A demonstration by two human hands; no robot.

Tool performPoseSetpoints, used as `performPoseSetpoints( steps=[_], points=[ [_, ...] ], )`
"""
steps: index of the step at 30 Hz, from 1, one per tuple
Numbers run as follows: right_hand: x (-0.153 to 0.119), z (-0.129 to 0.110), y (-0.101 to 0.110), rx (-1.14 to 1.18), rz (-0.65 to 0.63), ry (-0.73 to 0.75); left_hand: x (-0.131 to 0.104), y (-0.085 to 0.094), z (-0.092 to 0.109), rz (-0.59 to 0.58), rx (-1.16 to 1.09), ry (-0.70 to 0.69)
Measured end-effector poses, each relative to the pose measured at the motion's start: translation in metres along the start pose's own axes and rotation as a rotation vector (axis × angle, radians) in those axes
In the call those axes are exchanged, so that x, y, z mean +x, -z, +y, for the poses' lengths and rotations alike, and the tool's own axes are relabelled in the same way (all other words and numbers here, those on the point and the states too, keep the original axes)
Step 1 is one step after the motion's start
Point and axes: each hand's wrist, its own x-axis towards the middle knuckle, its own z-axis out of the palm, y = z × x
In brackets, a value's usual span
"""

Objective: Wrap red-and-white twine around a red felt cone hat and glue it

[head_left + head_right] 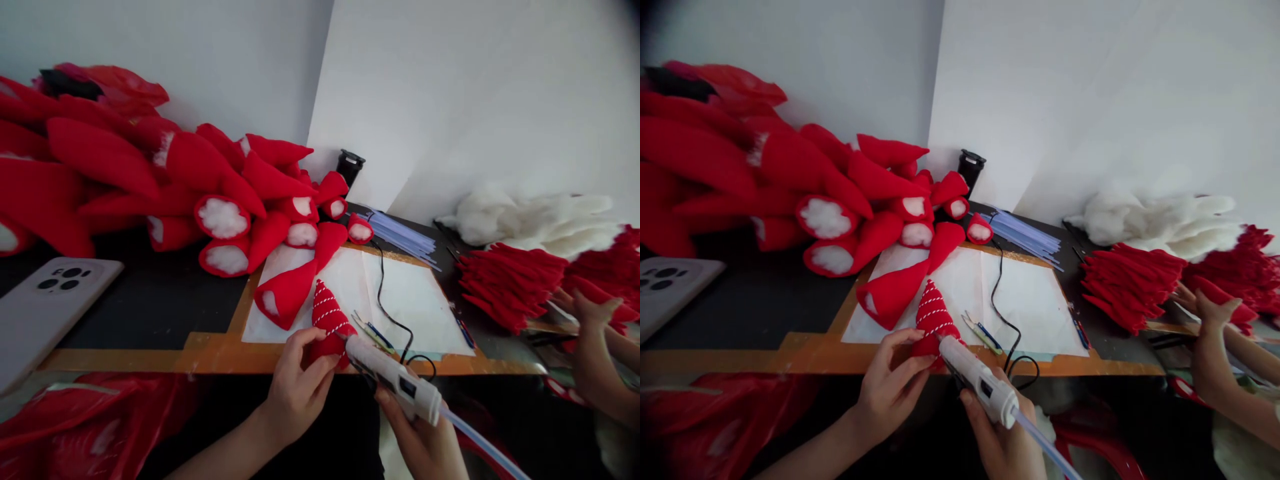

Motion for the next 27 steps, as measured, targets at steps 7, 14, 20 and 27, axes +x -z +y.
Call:
performPoseSetpoints(
  steps=[7, 14, 20, 27],
  points=[
    [-0.002, -0.002, 0.006, -0.072, -0.031, -0.017, -0.003, -0.002, 0.002, -0.001, -0.017, 0.050],
    [-0.006, 0.000, 0.003, -0.139, 0.091, -0.014, -0.005, -0.002, 0.001, 0.008, -0.049, 0.025],
    [-0.005, -0.006, 0.003, -0.107, 0.079, -0.019, -0.005, -0.003, 0.000, 0.009, -0.021, 0.004],
    [0.009, -0.008, 0.001, -0.022, 0.069, 0.002, 0.001, -0.002, 0.000, -0.007, 0.044, -0.023]
  ],
)
